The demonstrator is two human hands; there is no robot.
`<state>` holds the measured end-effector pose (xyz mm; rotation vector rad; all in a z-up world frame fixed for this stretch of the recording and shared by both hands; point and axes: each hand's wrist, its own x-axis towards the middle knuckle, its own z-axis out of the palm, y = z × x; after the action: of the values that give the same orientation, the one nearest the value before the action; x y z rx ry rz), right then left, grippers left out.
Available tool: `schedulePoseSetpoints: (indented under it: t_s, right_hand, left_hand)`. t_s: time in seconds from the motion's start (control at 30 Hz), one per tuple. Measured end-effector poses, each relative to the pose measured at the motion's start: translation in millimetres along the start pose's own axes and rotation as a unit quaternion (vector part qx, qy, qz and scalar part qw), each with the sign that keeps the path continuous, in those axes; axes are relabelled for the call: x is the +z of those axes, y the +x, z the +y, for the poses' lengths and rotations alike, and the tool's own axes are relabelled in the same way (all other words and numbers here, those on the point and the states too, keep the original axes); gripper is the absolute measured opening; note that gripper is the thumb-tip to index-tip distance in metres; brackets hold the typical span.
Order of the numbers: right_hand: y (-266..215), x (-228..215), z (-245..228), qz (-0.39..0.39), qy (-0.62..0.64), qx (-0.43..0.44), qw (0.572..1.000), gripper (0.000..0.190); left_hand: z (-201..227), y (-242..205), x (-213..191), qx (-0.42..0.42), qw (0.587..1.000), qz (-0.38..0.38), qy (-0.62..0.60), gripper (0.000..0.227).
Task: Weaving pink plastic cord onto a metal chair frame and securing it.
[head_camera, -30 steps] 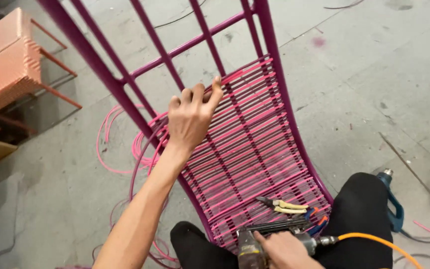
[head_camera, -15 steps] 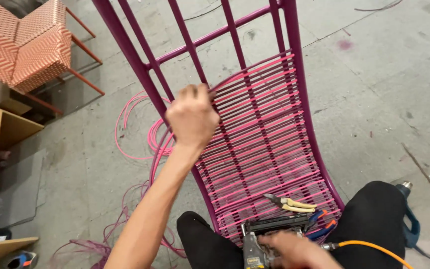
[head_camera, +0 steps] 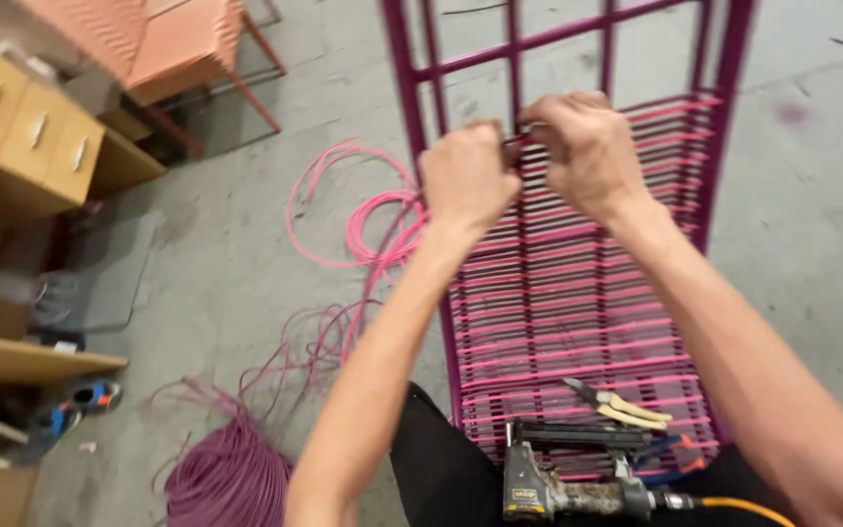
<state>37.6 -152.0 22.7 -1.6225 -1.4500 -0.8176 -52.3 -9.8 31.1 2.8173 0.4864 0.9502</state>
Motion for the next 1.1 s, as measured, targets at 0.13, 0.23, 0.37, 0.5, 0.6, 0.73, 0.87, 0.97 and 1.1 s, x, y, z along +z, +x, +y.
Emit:
schedulePoseSetpoints:
  t_s: [0.13,0.23,0.37,0.5,0.6,0.73,0.87,0.97,1.1]
  right_hand:
    - [-1.5,8.9,12.2,-0.054,0.035,0.1,0.993,0.012]
    - [-8.9,3.7,19.0,-0.05,0.018,0.086,0.995,0.013]
    - [-6.8,1.5,22.3,-0.045,0.022,0.079,0.996,0.019]
    - [-4.1,2.6,22.3,-0.04,0.011,0.058,0.997,0.025]
    - [1.9,3.5,17.9,-0.039,-0.007,0.049,0.998,0.031]
    - [7.2,2.9,15.9,-0.053,0.003,0.122,0.991,0.024]
    - [12.8,4.6,21.8,-0.031,0.025,0.142,0.989,0.017]
    - [14.9,0.5,24.6,-0.051,0.059,0.152,0.985,0.022]
    - [12.5,3.4,20.3,-0.056,0.055,0.154,0.985,0.021]
  left_hand:
    - [3.5,-13.5,6.3,0.012,0.995,0.08,-0.056,0.021]
    - [3.2,-25.2,16.1,0.033,0.989,0.12,-0.08,0.019]
    - [3.2,-23.4,2.7,0.06,0.981,0.145,-0.111,0.013]
    - [-9.1,-18.8,10.8,0.115,0.981,0.131,-0.081,0.026]
    - [-14.9,-20.9,5.9,0.159,0.974,0.139,-0.085,0.041]
    - [-18.1,-24.4,2.7,0.195,0.971,0.128,-0.042,0.045]
    - [-13.7,-18.7,1.0,0.214,0.967,0.135,0.03,0.032]
    - [-24.4,-18.4,7.4,0.248,0.959,0.117,0.065,0.028]
    - [-36.0,-10.8,6.0,0.293,0.942,0.126,0.11,0.011]
